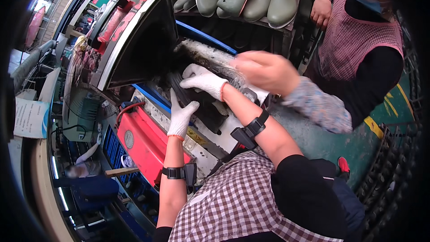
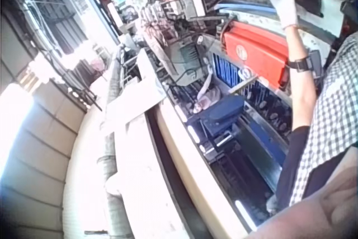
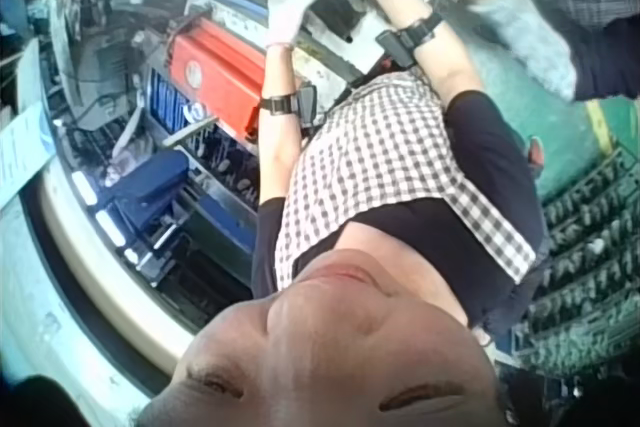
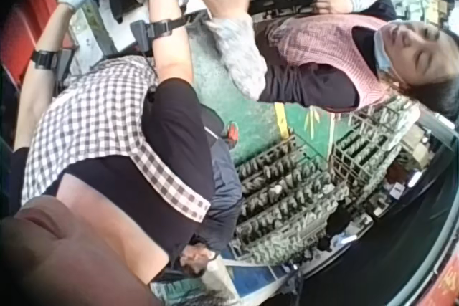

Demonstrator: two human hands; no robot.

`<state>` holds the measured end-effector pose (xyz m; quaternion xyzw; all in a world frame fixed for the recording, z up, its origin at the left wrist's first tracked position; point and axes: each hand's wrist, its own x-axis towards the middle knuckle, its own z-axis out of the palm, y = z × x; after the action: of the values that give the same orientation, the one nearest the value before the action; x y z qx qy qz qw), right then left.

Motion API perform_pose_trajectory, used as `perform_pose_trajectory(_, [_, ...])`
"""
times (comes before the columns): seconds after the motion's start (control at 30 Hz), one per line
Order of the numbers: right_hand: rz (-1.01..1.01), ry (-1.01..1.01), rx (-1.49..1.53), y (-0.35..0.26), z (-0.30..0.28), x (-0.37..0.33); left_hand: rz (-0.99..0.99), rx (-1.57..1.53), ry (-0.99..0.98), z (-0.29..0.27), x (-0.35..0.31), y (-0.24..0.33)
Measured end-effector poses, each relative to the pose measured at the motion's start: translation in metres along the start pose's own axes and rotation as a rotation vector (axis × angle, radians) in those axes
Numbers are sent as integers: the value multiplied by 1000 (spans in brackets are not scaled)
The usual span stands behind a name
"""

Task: Using a heat and pressure machine to attach soles to shoes in a manufacturing environment.

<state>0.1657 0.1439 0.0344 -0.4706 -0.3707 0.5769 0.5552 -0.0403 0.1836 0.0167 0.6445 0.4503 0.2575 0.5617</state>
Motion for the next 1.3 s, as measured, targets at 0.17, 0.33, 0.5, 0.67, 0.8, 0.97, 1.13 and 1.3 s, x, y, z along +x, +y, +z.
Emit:
perform_pose_trajectory(0.17, [-27,-110,125,60,-11,-8,-16,-140,-141,-9,-13,16])
perform_pose_trajectory(0.33, [39,25,-146,75,-32,-65,13,-424,-365,-4,-22,2])
perform_pose_trajectory(0.5, [88,-162,190,72,-30,-120,-193,-718,-521,9,-32,-5])
perform_pose_trajectory(0.67, [40,-326,708,94,-15,-181,-412,-1003,-783,51,-37,12])
perform_pose_trajectory(0.8, [241,-533,983,132,-3,-235,-708,-679,-803,115,-43,22])
perform_pose_trajectory(0.97, [316,-358,1016,172,10,-279,-905,-490,-900,156,-71,15])
perform_pose_trajectory(1.13, [214,-320,1005,177,19,-303,-936,-521,-1015,159,-83,4])
perform_pose_trajectory(1.3, [275,-323,1043,183,22,-323,-942,-447,-972,165,-99,0])
